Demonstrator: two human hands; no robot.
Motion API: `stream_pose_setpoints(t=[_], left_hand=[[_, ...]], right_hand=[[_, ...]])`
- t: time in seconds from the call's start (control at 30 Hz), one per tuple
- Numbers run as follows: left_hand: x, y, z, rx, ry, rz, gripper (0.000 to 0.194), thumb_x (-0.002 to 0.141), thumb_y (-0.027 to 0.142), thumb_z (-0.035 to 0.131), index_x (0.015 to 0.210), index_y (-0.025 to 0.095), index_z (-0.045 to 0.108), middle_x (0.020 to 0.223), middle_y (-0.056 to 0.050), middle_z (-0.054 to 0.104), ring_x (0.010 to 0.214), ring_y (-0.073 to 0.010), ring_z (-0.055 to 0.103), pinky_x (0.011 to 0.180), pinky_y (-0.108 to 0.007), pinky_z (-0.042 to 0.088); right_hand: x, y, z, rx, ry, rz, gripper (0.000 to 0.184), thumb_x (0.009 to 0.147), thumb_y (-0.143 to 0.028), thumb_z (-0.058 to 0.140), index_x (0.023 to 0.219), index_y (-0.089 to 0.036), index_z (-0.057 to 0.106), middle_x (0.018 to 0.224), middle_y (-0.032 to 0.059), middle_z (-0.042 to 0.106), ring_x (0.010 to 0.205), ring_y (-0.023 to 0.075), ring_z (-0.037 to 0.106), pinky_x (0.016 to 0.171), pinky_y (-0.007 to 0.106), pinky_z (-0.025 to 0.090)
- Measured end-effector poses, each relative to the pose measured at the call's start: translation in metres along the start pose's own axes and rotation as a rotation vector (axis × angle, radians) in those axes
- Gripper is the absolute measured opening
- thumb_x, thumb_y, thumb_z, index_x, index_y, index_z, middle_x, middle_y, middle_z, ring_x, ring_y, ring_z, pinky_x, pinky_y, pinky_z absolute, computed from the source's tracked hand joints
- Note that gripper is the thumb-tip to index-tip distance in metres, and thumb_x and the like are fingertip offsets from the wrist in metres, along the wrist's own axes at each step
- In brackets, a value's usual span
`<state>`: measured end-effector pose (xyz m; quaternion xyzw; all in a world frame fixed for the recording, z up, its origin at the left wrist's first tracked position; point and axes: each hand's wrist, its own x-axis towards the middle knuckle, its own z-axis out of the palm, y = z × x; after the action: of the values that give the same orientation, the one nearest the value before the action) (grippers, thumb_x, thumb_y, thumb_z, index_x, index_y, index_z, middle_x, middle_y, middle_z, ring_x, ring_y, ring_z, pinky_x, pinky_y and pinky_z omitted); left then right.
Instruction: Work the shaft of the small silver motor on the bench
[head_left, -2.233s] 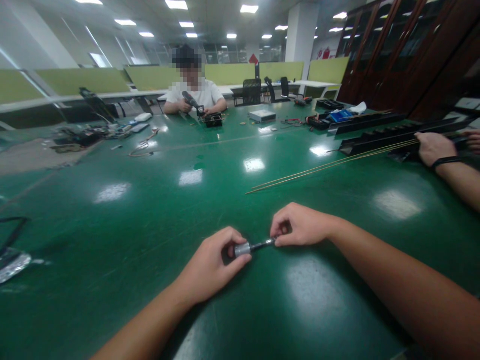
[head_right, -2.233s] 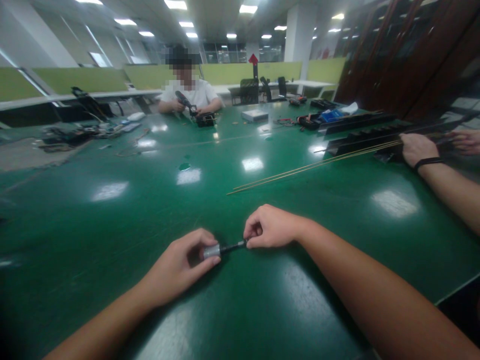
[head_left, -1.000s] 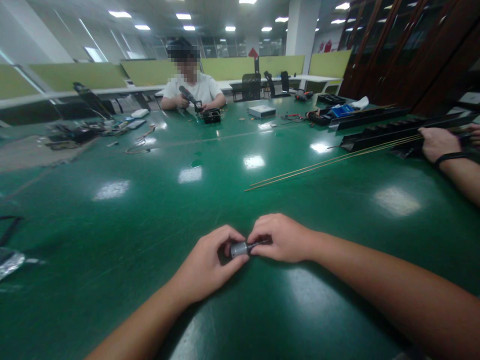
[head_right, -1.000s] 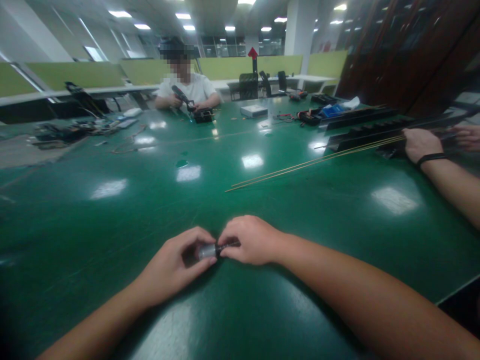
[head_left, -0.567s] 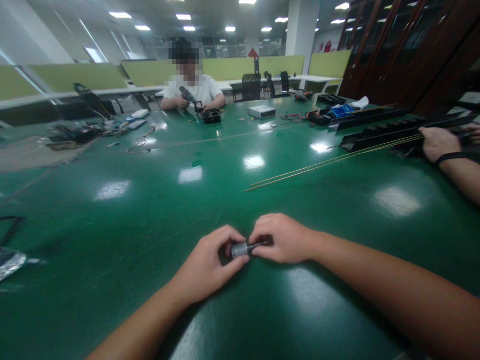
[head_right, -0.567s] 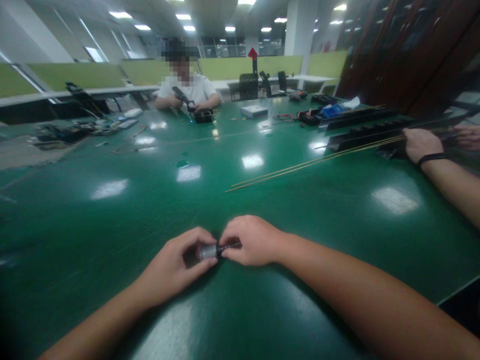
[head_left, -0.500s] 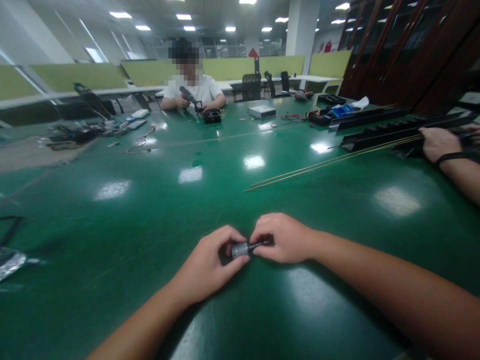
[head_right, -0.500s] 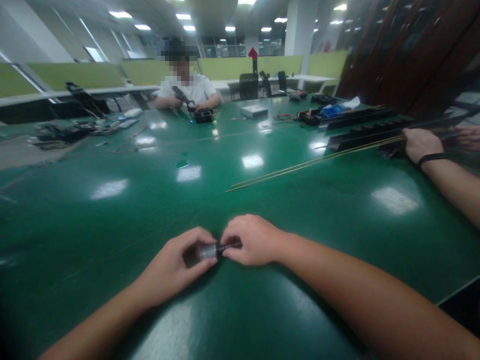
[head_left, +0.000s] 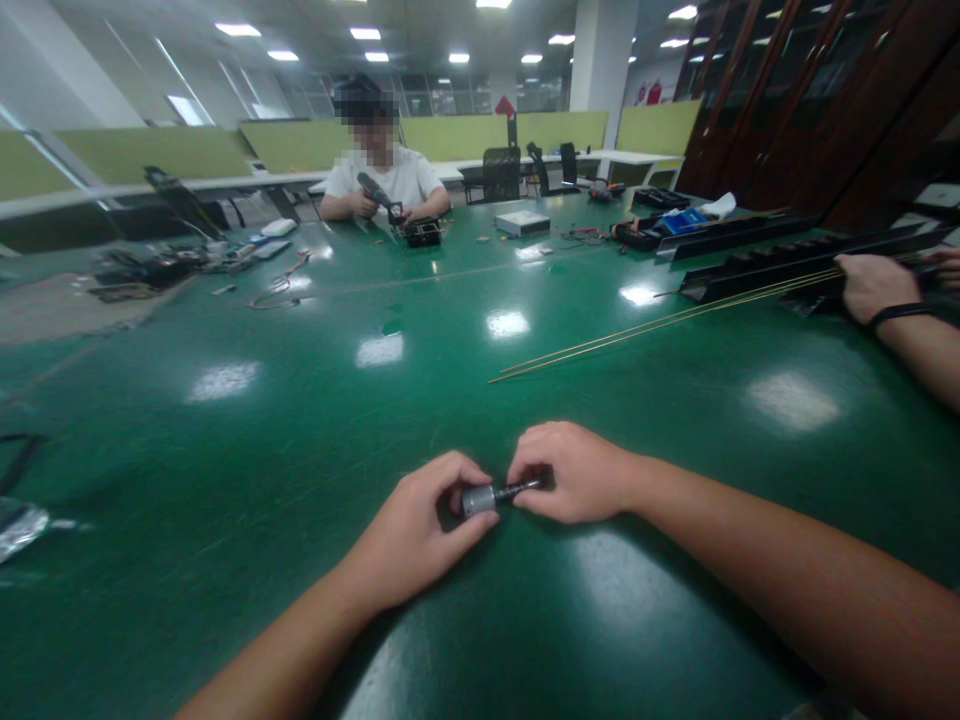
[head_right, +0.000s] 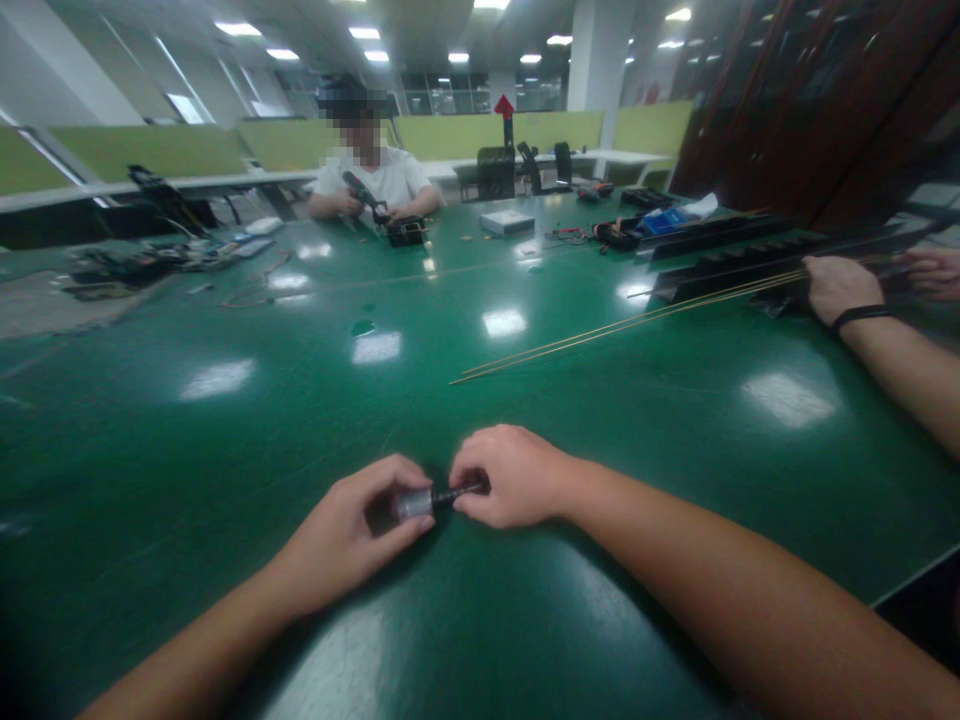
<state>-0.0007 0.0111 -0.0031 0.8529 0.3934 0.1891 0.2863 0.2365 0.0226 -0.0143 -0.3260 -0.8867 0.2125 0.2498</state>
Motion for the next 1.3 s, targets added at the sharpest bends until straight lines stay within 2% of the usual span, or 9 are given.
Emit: stream_pose_setpoints(t=[0.6,1.0,1.3], left_hand=[[-0.001,0.003,0.001,-0.006,0.006,-0.003,0.014,0.086,0.027,0.064,0.098,0.019,0.061,0.088,-0.002,0.061,0.075,-0.0166,0.058,0.069,-0.028,0.045],[-0.002,0.003,-0.001,-0.002,0.003,0.001,0.015,0.087,0.029,0.063,0.098,0.019,0.061,0.089,-0.003,0.063,0.076,-0.0169,0.059,0.069,-0.028,0.046],[-0.002,0.003,-0.001,-0.005,0.002,-0.002,0.015,0.088,0.029,0.063,0.098,0.019,0.061,0.089,-0.003,0.062,0.075,-0.0168,0.058,0.068,-0.028,0.046]], right_hand=[[-0.004,0.005,-0.014,0.003,-0.070,0.062,0.008,0.075,-0.020,0.069,0.081,-0.017,0.072,0.077,0.0010,0.068,0.069,0.0127,0.060,0.067,0.024,0.045],[-0.008,0.014,-0.034,0.042,-0.156,0.124,0.009,0.072,-0.015,0.068,0.079,-0.015,0.073,0.075,0.0018,0.067,0.067,0.0123,0.059,0.064,0.023,0.046],[-0.007,0.012,-0.034,0.106,-0.187,0.146,0.011,0.075,-0.019,0.069,0.083,-0.014,0.075,0.077,0.0027,0.068,0.070,0.0129,0.060,0.066,0.024,0.047]])
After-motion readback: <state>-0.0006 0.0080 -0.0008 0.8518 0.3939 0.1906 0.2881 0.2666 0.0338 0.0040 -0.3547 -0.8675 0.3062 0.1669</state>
